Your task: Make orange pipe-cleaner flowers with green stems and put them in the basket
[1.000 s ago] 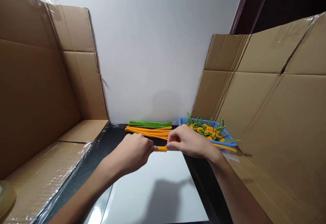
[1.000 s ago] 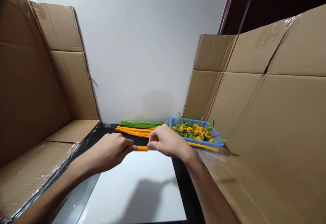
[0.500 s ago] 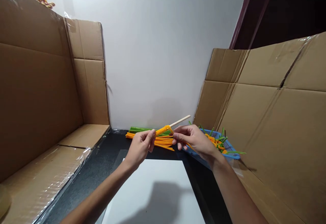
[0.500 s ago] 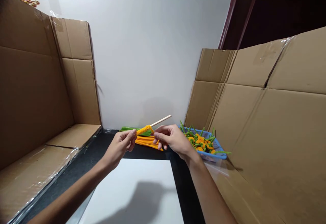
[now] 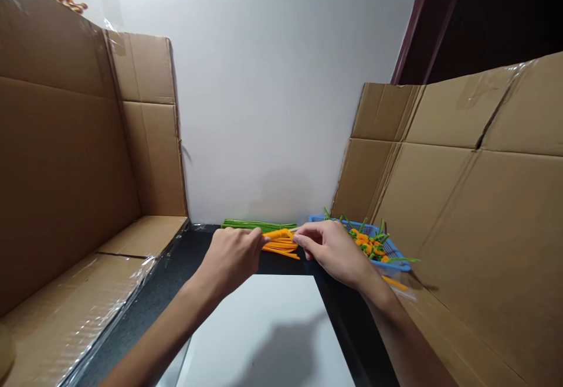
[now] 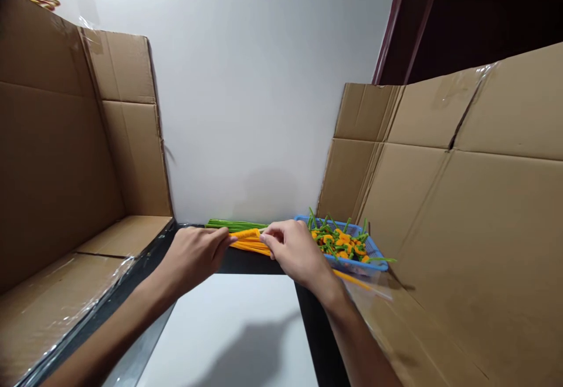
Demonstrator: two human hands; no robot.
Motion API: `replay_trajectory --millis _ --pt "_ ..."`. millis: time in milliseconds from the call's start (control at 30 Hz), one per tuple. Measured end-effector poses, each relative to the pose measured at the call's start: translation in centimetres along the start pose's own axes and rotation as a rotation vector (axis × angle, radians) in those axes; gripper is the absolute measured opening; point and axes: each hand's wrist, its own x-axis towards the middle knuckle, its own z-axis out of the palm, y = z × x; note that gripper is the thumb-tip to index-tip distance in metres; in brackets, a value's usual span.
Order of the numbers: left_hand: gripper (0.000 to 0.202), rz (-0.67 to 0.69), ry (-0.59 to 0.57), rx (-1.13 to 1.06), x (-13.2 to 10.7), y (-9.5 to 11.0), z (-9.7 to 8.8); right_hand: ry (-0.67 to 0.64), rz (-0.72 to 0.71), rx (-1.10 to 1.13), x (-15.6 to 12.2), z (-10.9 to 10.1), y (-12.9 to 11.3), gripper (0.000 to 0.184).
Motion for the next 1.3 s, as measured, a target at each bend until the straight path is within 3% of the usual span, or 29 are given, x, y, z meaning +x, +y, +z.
replay_trajectory --millis 67,133,200,267,367,433,533,667,800,867,933,1033,1133,1200,1300 --pt "0.038 -0.094 0.143 -0.077 0.3 -0.2 0.6 -0.055 0.0 0.155 0.2 0.5 0.2 0.034" --pt "0.043 -0.145 0.185 -0.288 0.6 -0.8 0.5 -0.181 0.039 0.323 0.7 0.5 1.1 0.039" --pt "0.048 -0.125 0.068 -0.563 0.8 -1.6 -0.1 -0.311 0.064 0.432 1.3 0.3 2.3 0.047" --pt "0.05 -0.021 -0.146 -0.74 0.9 -2.3 -1.0 -0.387 0.066 0.48 1.7 -0.1 3.4 0.052" --pt "0.045 0.144 -0.348 -0.655 0.7 -2.9 -2.3 -0.397 0.057 0.5 2.0 -0.7 4.2 0.047" --pt "0.041 0.247 -0.349 -0.445 0.5 -2.8 -2.6 -0.362 0.064 0.472 1.8 -0.9 3.9 0.043" --pt "0.036 0.303 -0.218 -0.09 0.3 -2.3 -2.2 -0.296 0.089 0.363 1.2 -0.8 2.6 0.04" --pt "0.032 0.2 0.028 0.189 0.3 -2.0 -0.5 -0.209 0.068 0.245 0.4 -0.1 0.9 0.033" --pt "0.036 0.081 0.348 0.119 0.5 -2.2 0.7 -0.261 0.044 0.385 0.9 0.6 1.7 0.038" --pt "0.038 0.041 0.399 -0.053 0.6 -2.1 0.6 -0.337 0.042 0.487 1.5 0.6 2.9 0.043" --pt "0.042 0.023 0.311 -0.287 0.7 -2.0 -0.1 -0.371 0.053 0.563 2.1 0.4 4.2 0.045" --pt "0.046 0.11 -0.066 -0.567 0.7 -2.1 -1.6 -0.348 0.083 0.619 2.7 -0.1 5.7 0.043" --pt "0.041 0.249 -0.364 -0.534 0.5 -2.2 -2.5 -0.37 0.112 0.608 2.7 -0.5 6.0 0.043" --pt "0.038 0.318 -0.419 -0.376 0.4 -2.1 -2.5 -0.392 0.115 0.529 2.4 -0.7 5.4 0.039" --pt "0.034 0.349 -0.384 -0.097 0.1 -1.6 -1.8 -0.362 0.081 0.239 1.7 -0.5 3.7 0.027"
